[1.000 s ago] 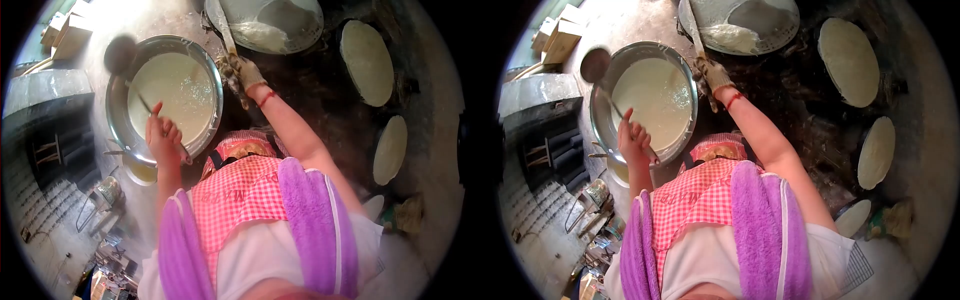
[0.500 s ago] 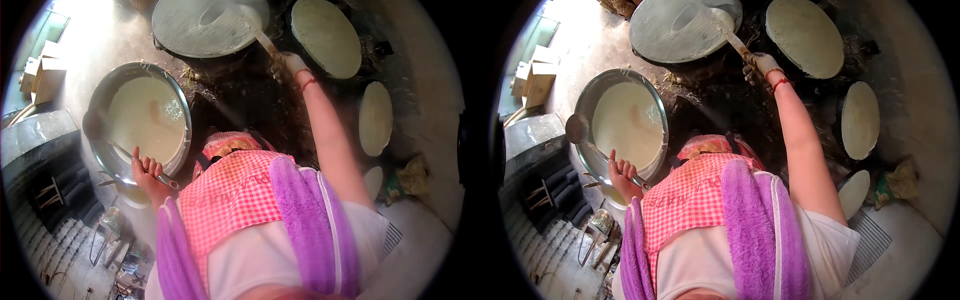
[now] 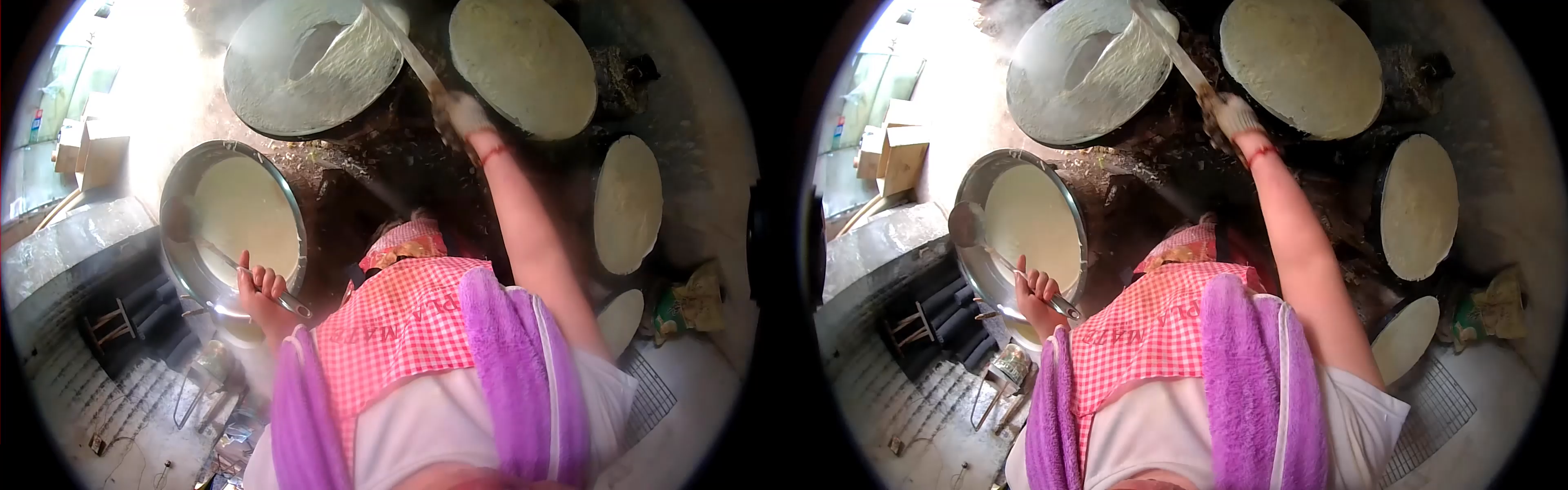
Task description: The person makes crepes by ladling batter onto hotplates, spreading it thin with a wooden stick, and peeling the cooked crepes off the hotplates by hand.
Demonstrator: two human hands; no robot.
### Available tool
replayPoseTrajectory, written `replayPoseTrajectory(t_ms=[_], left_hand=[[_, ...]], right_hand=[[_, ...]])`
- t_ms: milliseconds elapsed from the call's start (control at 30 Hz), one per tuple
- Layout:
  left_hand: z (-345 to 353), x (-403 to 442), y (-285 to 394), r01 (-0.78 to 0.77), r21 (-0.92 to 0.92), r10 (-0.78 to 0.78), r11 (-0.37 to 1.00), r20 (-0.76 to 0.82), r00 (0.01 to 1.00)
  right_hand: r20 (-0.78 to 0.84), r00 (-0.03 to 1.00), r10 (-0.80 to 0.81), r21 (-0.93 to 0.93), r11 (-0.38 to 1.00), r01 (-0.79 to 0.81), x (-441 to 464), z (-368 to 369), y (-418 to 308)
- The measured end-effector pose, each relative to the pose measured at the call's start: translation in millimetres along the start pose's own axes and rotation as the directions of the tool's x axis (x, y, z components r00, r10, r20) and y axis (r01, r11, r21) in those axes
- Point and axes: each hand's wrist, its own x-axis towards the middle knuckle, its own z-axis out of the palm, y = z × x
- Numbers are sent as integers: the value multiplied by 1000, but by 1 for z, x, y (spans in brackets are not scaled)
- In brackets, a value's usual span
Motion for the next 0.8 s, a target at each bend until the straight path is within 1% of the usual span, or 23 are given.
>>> replayPoseTrajectory(t_ms=[33,100,167,200,233,267,300,333,367,400,433,467,500,533,567,600,633,700,733,767,800], left_hand=[[4,-1,1,2,5,-2,1000,1,1000],[23,-9,-1,-1,-19,1,1000,5,1000],[29,-12,3,-2,2,2,1000,5,1000],[36,-11,0,-3,26,3,1000,-5,1000],[32,-10,1,-33,37,33,999,-9,999],[29,-11,2,-49,55,49,997,-1,999],[25,-12,6,-73,63,73,995,1,997],[21,-13,9,-83,105,82,991,7,997],[16,-7,5,-96,89,97,991,-3,995],[5,0,-1,-114,184,116,976,0,993],[-6,6,3,-124,276,127,953,7,992],[-8,12,7,-97,252,88,963,45,995],[-8,16,11,-96,236,89,967,41,995],[-3,17,9,-83,195,78,977,31,996],[-1,20,11,-69,155,67,986,22,998],[1,20,15,-89,143,87,986,24,996],[3,18,20,-92,132,90,987,18,996],[15,10,23,-143,175,139,974,35,990],[23,5,23,-150,217,144,965,40,989],[23,8,24,-148,219,147,964,22,989],[27,12,21,-112,245,91,963,97,991]], right_hand=[[79,997,19,70,997,-24,9,5,-13],[128,990,51,36,998,-56,18,16,-40],[302,951,-61,-67,994,85,36,20,-38],[218,952,-217,-233,935,266,19,13,-42],[127,922,-365,-424,820,383,1,6,-45],[45,916,-399,-98,911,401,-8,-7,-36],[-34,912,-408,236,884,404,-13,-17,-34],[-12,905,-424,218,883,416,-6,-24,-30],[-7,948,-318,120,941,317,6,-28,-17],[-22,982,-190,31,981,191,-4,-18,-11],[3,971,-241,65,969,240,-17,15,-6],[11,954,-300,74,952,298,-20,49,-3],[20,931,-366,76,929,363,-20,71,-3],[57,923,-380,-11,925,381,-19,75,-7],[94,942,-322,-30,945,326,-29,73,-18],[131,956,-263,-53,961,272,-39,72,-30],[45,944,-327,9,945,327,-37,61,-31],[-105,917,-385,66,917,393,-1,22,-16],[-114,942,-316,160,930,332,19,9,-17],[-124,964,-233,259,930,259,30,8,-18],[-160,931,-328,137,927,350,27,24,-22]])
